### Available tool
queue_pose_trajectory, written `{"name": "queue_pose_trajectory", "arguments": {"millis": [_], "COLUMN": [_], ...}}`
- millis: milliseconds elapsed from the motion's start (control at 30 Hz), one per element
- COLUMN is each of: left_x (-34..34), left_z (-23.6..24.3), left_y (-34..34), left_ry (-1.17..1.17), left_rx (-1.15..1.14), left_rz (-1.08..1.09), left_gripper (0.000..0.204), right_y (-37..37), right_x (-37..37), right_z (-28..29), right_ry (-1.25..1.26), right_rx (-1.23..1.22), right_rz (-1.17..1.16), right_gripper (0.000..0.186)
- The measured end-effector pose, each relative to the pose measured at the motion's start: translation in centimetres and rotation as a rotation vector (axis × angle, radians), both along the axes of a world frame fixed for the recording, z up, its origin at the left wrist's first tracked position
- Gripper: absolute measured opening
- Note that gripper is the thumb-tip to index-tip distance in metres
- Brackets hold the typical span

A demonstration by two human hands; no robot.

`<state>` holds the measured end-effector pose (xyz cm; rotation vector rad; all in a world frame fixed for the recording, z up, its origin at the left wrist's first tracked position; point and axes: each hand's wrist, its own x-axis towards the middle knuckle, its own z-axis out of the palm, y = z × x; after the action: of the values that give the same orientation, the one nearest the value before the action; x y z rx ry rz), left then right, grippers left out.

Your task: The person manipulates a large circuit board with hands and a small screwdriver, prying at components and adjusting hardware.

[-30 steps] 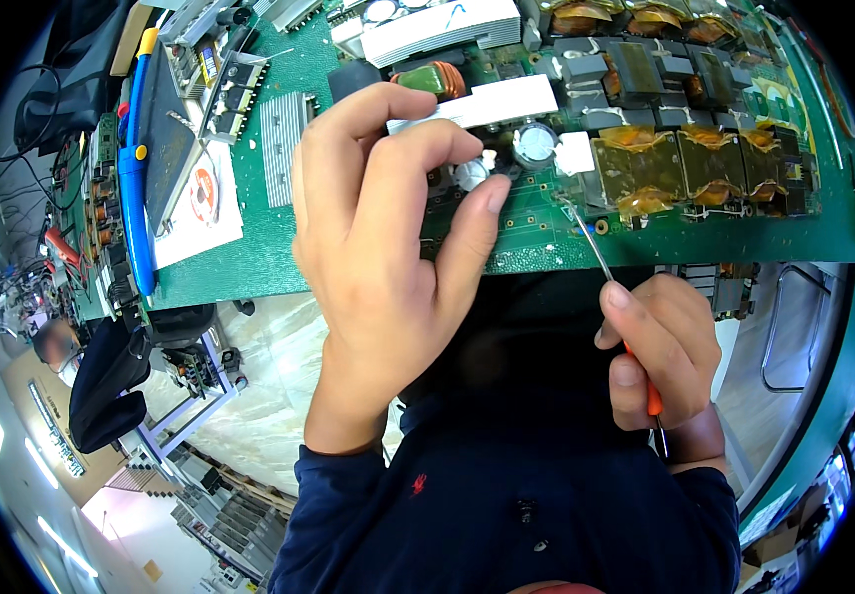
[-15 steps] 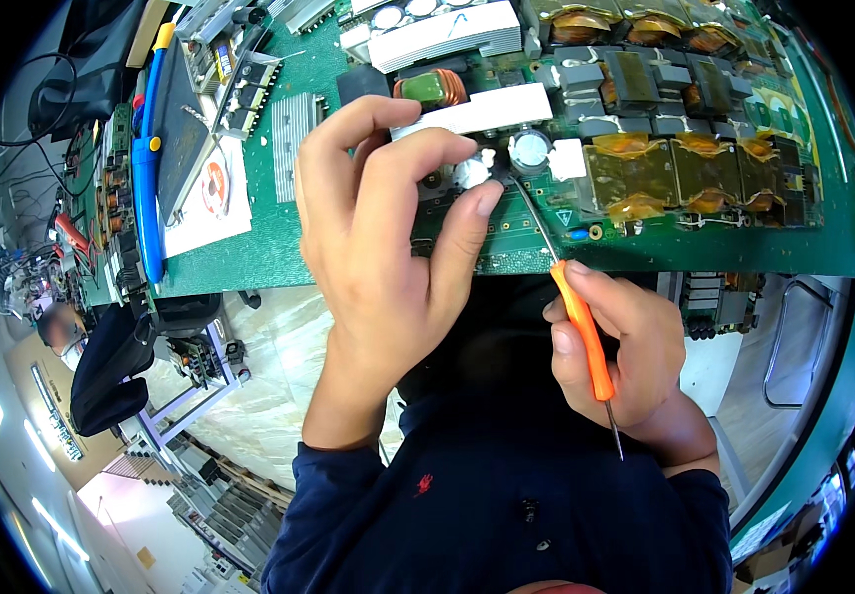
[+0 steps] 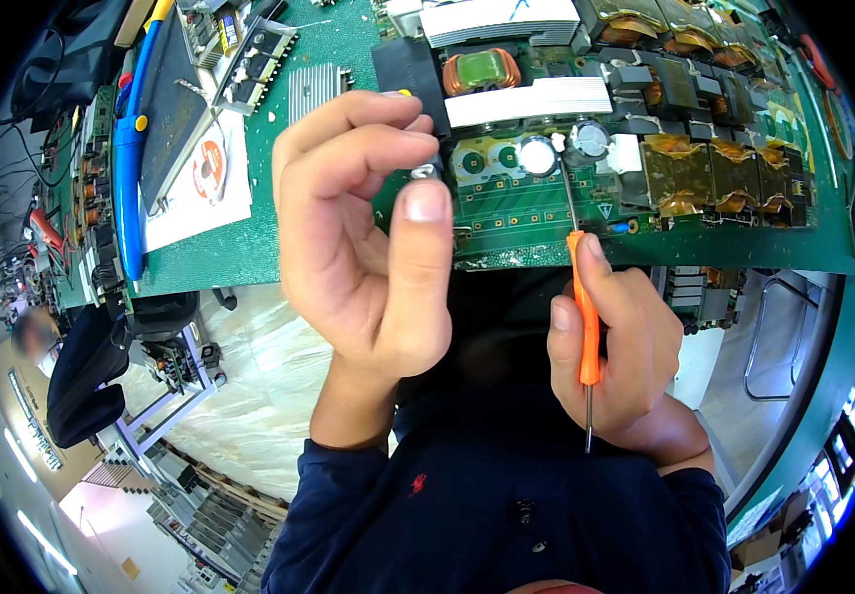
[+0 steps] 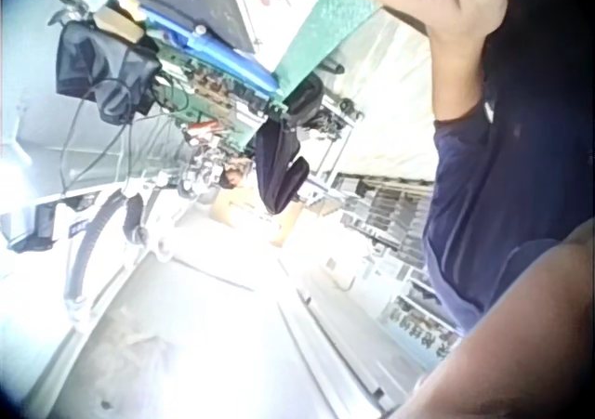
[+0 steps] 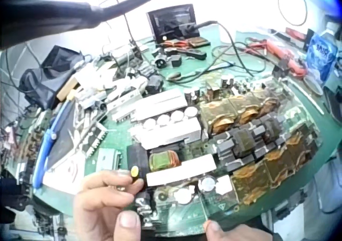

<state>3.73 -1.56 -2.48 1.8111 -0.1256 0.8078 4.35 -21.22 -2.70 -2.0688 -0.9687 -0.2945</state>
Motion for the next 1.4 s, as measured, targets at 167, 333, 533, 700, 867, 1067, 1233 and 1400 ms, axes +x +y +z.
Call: {"name": "queue_pose_trajectory", "arguments": {"millis": [167, 333, 533, 700, 867, 1067, 1233, 1400], "left_x": [0.0, 0.2, 0.4, 1.6, 2.1, 2.2, 1.7, 1.2], "left_z": [-0.4, -0.1, 0.2, 1.1, 1.4, 0.9, 1.1, 1.4], "left_y": [0.7, 0.5, 0.1, 0.0, -0.6, -1.0, -1.2, -1.2], "left_ry": [-0.011, 0.022, 0.008, -0.048, -0.029, -0.019, 0.032, 0.072], "left_rx": [0.094, 0.148, 0.331, 0.688, 0.714, 0.622, 0.616, 0.595], "left_rz": [-0.012, -0.025, 0.008, 0.051, 0.085, 0.088, 0.086, 0.115], "left_gripper": [0.022, 0.025, 0.035, 0.044, 0.034, 0.027, 0.024, 0.023], "right_y": [0.2, -1.0, -1.6, -1.9, -2.1, -2.7, -2.9, -3.1], "right_x": [0.5, 0.9, 1.7, 2.2, 2.6, 3.1, 3.4, 2.9], "right_z": [0.3, 1.3, 2.7, 3.7, 3.5, 3.5, 2.8, 1.8], "right_ry": [-0.034, 0.151, 0.226, 0.320, 0.307, 0.468, 0.360, 0.160], "right_rx": [-0.027, -0.022, -0.053, -0.041, -0.007, 0.080, 0.060, -0.040], "right_rz": [-0.002, -0.008, -0.023, -0.001, 0.025, 0.020, 0.059, 0.125], "right_gripper": [0.048, 0.042, 0.038, 0.040, 0.040, 0.040, 0.039, 0.042]}}
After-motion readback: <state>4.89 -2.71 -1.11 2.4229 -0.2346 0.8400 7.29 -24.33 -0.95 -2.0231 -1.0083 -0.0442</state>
